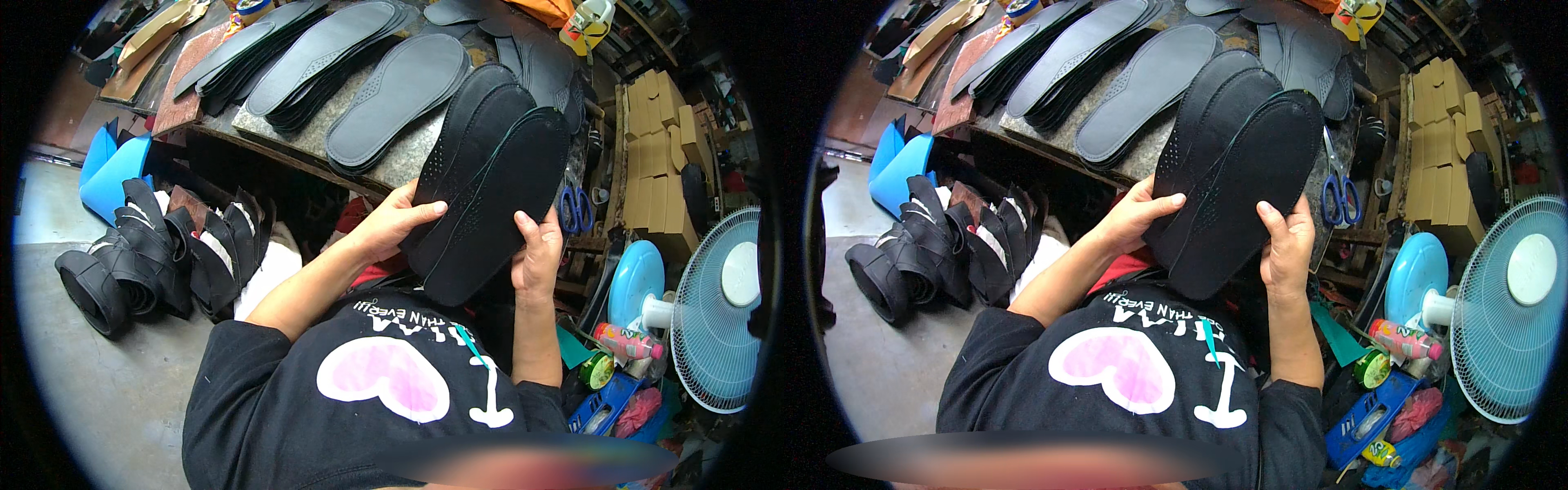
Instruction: The person repeatedly picks up black shoe insoles from a workbench, aligns them, and stacks them into a growing pile. They occasionally flip insoles over and use a pair of scissors to trim or adjust edges before adding them to the stack.
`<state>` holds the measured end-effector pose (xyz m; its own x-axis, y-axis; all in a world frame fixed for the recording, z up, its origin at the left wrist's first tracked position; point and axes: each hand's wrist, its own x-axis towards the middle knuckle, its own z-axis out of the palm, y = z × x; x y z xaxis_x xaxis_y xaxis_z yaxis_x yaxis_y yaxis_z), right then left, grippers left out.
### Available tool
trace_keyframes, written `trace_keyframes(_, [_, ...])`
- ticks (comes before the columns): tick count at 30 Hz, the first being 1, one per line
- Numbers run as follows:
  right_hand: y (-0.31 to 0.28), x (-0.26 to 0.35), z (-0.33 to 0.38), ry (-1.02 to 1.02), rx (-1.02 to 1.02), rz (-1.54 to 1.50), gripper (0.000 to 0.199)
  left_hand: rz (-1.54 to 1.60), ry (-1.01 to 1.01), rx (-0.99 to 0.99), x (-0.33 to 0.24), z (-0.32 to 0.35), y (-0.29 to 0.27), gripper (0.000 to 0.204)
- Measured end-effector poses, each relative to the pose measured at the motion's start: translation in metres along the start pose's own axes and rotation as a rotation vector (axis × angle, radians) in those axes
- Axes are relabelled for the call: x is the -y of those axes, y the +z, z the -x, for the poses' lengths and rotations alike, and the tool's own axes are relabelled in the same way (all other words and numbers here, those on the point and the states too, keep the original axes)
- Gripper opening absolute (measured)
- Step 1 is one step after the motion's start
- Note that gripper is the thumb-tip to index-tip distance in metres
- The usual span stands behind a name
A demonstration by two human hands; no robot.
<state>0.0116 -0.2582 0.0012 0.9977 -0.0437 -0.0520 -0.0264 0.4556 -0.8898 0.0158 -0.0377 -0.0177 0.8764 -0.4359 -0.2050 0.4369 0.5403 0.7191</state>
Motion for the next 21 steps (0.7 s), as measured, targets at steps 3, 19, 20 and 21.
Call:
trace_keyframes(3, [0.001, -0.001, 0.000, 0.066, 0.052, 0.002, 0.047, -0.024, -0.019, 0.018, -0.001, 0.001, 0.000, 0.041])
trace_keyframes(19, [0.031, -0.011, -0.009, -0.026, 0.038, -0.047, 0.045, -0.316, 0.155, 0.040, -0.001, 0.002, 0.015, 0.049])
trace_keyframes(20, [0.029, -0.013, -0.008, -0.025, 0.028, -0.046, 0.045, -0.232, 0.187, 0.030, 0.000, 0.001, 0.017, 0.053])
trace_keyframes(21, [0.028, -0.014, -0.007, -0.029, 0.002, -0.047, 0.045, -0.293, 0.228, 0.023, 0.001, 0.000, 0.020, 0.056])
